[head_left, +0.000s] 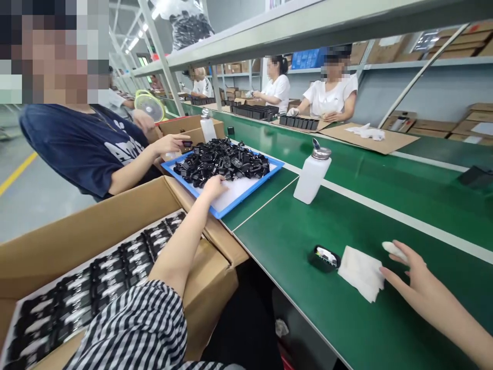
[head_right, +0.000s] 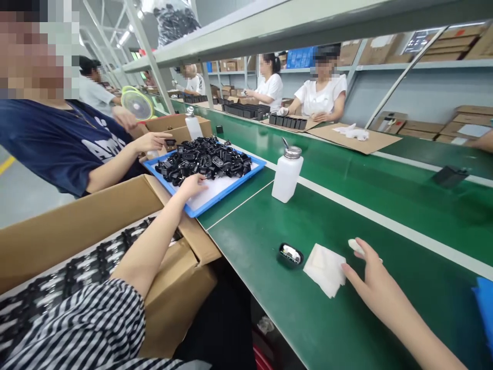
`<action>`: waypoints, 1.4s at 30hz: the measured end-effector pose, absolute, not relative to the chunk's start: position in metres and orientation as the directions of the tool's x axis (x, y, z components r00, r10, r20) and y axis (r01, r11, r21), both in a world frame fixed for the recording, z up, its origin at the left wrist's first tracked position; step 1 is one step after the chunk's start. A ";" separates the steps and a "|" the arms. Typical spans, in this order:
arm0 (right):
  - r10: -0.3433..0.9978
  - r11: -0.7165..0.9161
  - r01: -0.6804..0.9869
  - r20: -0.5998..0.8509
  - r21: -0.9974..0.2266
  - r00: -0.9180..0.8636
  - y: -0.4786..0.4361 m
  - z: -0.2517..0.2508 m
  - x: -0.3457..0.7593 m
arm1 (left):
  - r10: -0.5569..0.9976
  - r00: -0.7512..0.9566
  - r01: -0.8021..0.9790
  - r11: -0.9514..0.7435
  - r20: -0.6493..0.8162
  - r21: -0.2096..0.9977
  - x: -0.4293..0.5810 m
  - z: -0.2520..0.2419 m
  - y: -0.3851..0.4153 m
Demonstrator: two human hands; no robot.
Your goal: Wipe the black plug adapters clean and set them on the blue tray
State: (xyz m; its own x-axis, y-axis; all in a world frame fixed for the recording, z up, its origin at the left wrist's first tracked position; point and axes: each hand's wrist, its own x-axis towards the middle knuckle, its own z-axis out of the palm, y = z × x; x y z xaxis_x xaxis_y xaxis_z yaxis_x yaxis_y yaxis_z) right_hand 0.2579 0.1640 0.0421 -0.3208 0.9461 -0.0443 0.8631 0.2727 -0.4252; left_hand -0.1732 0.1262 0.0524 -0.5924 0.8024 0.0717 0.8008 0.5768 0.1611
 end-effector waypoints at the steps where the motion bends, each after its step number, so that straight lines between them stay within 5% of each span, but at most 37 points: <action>1: 0.943 0.287 0.859 -0.033 -0.424 -0.331 0.163 0.041 0.257 | 0.786 -0.609 0.791 0.590 0.109 0.164 -0.172 0.051 0.129; 11: 0.907 0.404 0.849 0.031 -0.339 -0.420 0.161 0.037 0.256 | 0.747 -0.638 0.770 0.618 0.190 0.158 -0.157 0.052 0.158; 20: 0.890 0.455 0.829 0.138 -0.324 -0.435 0.161 0.040 0.257 | 0.633 -0.718 0.696 0.648 0.289 0.310 -0.156 0.063 0.141; 23: 0.905 0.424 0.804 0.176 -0.417 -0.387 0.158 0.050 0.257 | 0.655 -0.680 0.730 0.565 0.329 0.386 -0.138 0.081 0.132; 26: 0.920 0.365 0.673 0.140 -0.643 -0.366 0.150 0.067 0.251 | 0.776 -0.497 0.772 0.192 0.387 0.606 -0.089 0.102 0.126; 29: 0.903 0.255 0.486 0.026 -0.836 -0.430 0.139 0.082 0.237 | 0.950 -0.201 0.407 -0.142 0.240 0.902 -0.020 0.108 0.119; 32: 0.862 0.157 0.285 -0.010 -0.946 -0.507 0.132 0.090 0.218 | 0.988 0.154 0.015 -0.015 0.013 1.000 0.034 0.099 0.110; 35: 0.826 0.127 0.127 0.034 -0.984 -0.562 0.127 0.090 0.205 | 0.960 0.271 -0.122 0.107 -0.071 0.987 0.054 0.086 0.104; 39: 0.805 0.169 0.143 0.053 -0.975 -0.591 0.123 0.090 0.201 | 0.970 0.218 -0.039 0.115 -0.104 0.993 0.050 0.082 0.102; 42: 0.866 0.159 0.208 0.036 -0.965 -0.499 0.118 0.090 0.203 | 0.993 0.101 0.219 0.044 -0.067 0.975 0.046 0.082 0.102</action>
